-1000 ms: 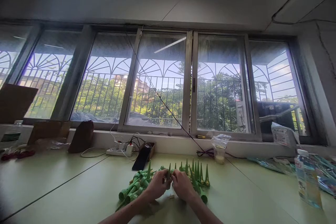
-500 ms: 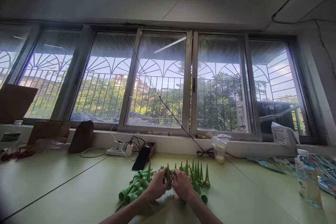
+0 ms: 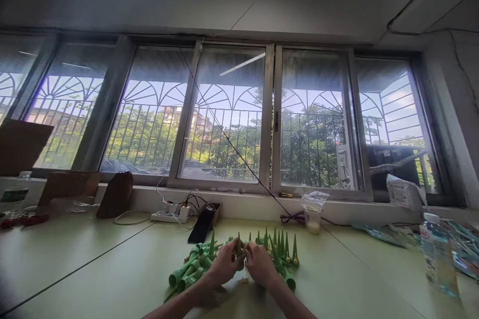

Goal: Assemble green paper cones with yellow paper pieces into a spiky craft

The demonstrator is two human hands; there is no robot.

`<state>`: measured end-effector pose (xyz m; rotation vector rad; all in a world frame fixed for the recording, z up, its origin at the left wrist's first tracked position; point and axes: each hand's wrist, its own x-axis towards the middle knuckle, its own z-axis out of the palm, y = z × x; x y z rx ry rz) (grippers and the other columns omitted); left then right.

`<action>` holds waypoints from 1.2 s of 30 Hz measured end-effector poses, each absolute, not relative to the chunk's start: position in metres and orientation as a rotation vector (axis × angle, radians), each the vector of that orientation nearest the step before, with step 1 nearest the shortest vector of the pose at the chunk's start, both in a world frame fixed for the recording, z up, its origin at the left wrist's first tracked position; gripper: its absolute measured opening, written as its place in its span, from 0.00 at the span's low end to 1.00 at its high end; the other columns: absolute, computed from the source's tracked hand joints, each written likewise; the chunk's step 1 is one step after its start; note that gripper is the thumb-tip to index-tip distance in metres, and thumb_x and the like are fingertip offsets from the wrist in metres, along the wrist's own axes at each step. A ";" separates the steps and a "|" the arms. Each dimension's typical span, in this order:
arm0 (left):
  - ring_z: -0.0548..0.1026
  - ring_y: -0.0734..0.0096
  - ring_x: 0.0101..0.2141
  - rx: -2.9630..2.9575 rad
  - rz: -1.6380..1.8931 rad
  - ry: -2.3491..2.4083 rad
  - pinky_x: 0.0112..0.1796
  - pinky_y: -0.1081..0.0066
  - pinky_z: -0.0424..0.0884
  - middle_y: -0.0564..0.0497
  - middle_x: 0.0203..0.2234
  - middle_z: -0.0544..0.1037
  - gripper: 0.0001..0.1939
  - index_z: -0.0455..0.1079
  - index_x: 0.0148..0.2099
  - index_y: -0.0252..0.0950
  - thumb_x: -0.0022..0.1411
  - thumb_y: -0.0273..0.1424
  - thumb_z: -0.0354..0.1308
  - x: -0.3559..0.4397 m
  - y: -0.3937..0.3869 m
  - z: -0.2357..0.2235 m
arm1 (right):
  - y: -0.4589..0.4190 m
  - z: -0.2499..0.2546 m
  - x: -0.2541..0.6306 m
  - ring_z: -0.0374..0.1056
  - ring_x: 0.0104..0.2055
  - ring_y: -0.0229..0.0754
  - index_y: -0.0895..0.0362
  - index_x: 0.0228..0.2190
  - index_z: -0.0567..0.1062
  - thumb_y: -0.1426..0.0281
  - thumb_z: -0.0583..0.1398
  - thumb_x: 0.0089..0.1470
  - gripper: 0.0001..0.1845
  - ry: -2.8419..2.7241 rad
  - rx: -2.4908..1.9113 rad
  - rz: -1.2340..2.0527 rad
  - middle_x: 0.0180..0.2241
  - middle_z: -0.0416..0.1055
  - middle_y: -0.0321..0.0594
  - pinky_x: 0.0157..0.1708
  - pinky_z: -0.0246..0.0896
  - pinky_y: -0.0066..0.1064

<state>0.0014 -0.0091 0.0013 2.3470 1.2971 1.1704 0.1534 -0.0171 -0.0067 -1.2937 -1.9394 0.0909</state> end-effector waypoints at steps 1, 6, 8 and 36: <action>0.70 0.66 0.36 2.347 1.166 1.306 0.37 0.71 0.62 0.48 0.33 0.75 0.07 0.66 0.39 0.36 0.55 0.28 0.54 0.001 -0.008 0.000 | -0.016 -0.008 0.153 0.62 0.28 0.37 0.58 0.28 0.71 0.71 0.50 0.60 0.12 -1.941 -1.287 0.088 0.27 0.71 0.40 0.27 0.48 0.25; 0.70 0.66 0.36 2.364 1.182 1.293 0.38 0.70 0.63 0.48 0.34 0.76 0.08 0.65 0.39 0.35 0.55 0.27 0.53 0.001 -0.006 -0.002 | -0.012 -0.010 0.154 0.63 0.29 0.37 0.58 0.28 0.71 0.72 0.51 0.58 0.11 -1.943 -1.276 0.097 0.28 0.72 0.41 0.29 0.49 0.25; 0.71 0.66 0.37 2.389 1.187 1.249 0.39 0.70 0.63 0.48 0.34 0.76 0.09 0.65 0.40 0.36 0.54 0.26 0.53 0.001 -0.007 -0.002 | -0.014 -0.009 0.153 0.64 0.30 0.38 0.58 0.29 0.72 0.72 0.52 0.58 0.10 -1.948 -1.285 0.100 0.29 0.73 0.41 0.30 0.50 0.25; 0.69 0.74 0.24 2.247 1.267 1.009 0.27 0.75 0.62 0.57 0.22 0.72 0.14 0.60 0.43 0.36 0.52 0.24 0.53 0.003 0.000 -0.008 | -0.015 -0.007 0.153 0.63 0.29 0.37 0.59 0.26 0.72 0.75 0.51 0.57 0.12 -1.940 -1.325 0.080 0.27 0.72 0.41 0.29 0.49 0.25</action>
